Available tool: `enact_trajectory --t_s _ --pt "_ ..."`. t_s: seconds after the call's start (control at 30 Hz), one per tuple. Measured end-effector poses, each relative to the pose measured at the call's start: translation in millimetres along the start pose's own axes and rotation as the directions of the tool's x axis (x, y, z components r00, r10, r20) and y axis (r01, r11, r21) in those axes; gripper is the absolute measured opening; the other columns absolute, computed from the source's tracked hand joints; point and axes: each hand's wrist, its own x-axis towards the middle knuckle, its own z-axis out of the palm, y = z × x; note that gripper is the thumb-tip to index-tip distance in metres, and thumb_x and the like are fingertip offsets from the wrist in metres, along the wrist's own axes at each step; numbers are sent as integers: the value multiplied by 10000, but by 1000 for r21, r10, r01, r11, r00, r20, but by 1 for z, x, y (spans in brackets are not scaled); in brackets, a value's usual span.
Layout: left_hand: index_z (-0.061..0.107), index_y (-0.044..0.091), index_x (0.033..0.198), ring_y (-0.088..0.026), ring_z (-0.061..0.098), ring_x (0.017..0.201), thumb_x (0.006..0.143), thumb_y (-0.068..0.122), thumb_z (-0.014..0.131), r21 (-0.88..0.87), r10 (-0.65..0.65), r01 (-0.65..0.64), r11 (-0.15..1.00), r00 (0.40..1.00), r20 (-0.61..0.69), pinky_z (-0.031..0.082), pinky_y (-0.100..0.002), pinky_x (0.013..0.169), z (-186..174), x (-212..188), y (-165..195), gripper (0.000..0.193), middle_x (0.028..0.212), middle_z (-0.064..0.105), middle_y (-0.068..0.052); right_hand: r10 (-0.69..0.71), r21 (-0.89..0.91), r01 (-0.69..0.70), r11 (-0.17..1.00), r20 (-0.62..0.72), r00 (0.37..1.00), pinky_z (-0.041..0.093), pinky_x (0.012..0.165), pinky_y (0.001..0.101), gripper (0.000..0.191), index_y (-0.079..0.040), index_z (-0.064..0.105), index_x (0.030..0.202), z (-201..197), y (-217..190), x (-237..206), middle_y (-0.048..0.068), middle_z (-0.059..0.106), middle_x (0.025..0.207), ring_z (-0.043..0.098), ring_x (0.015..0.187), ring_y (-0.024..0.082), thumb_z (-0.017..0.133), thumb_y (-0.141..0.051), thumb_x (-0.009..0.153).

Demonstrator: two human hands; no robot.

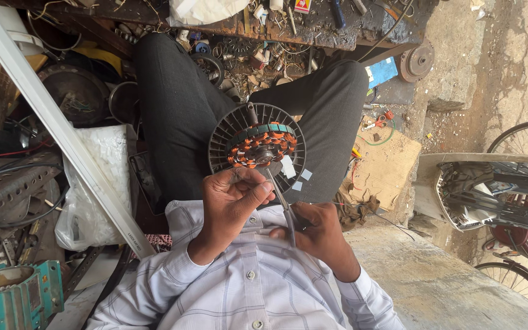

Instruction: The person sits on the floor in a workshop and repairs an electric motor. They use scissors to trim insulation from copper windings and a screwdriver to adjust a brown circular component. The person handles the motor rotor and a separate housing part, placing tools on the workbench between steps.

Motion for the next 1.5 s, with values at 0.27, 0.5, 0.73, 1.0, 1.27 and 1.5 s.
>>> enact_trajectory --t_s 0.27,0.5,0.73,1.0,1.27,1.5 --pt "674 -7 1080 -73 642 877 973 -23 681 70 68 -69 995 998 14 536 -225 809 1 -1 4 108 957 681 -38 403 -141 -433 890 -201 893 365 434 305 683 -45 507 1075 -35 13 32 63 623 515 538 404 136 927 -430 698" --pt "636 14 1034 -92 671 854 978 -27 675 22 19 -20 1000 1000 20 572 -246 794 -13 -1 -4 80 950 667 -29 226 -460 -261 849 -132 965 501 525 402 550 -95 599 885 -30 19 68 110 684 616 692 563 274 973 -406 629" --pt "687 -10 1010 -94 679 853 949 -32 724 77 18 -20 997 999 29 580 -248 801 -22 4 -12 74 944 681 -56 228 -381 -244 892 -87 970 469 535 469 547 -13 541 886 -22 8 81 116 647 626 653 626 385 947 -226 587" --pt "723 -35 1003 -123 700 846 955 -33 731 -13 -38 39 999 998 46 589 -254 796 -13 10 -11 49 912 721 -80 288 -119 -279 953 66 955 548 555 321 182 3 673 781 -22 6 77 81 711 720 722 614 199 832 -67 726" --pt "704 -30 985 -144 744 860 959 -16 712 -47 -68 73 996 993 91 636 -280 803 4 10 -3 30 924 718 -72 178 963 -123 241 81 981 568 671 308 128 57 727 1034 7 19 40 167 720 930 720 816 205 726 -57 976" --pt "758 -12 961 -127 745 816 880 -35 766 362 141 -165 918 986 93 615 -239 718 6 3 10 85 920 740 -94 157 985 -126 114 107 982 579 651 280 121 56 726 1026 22 34 33 179 713 941 723 785 199 769 -24 945"
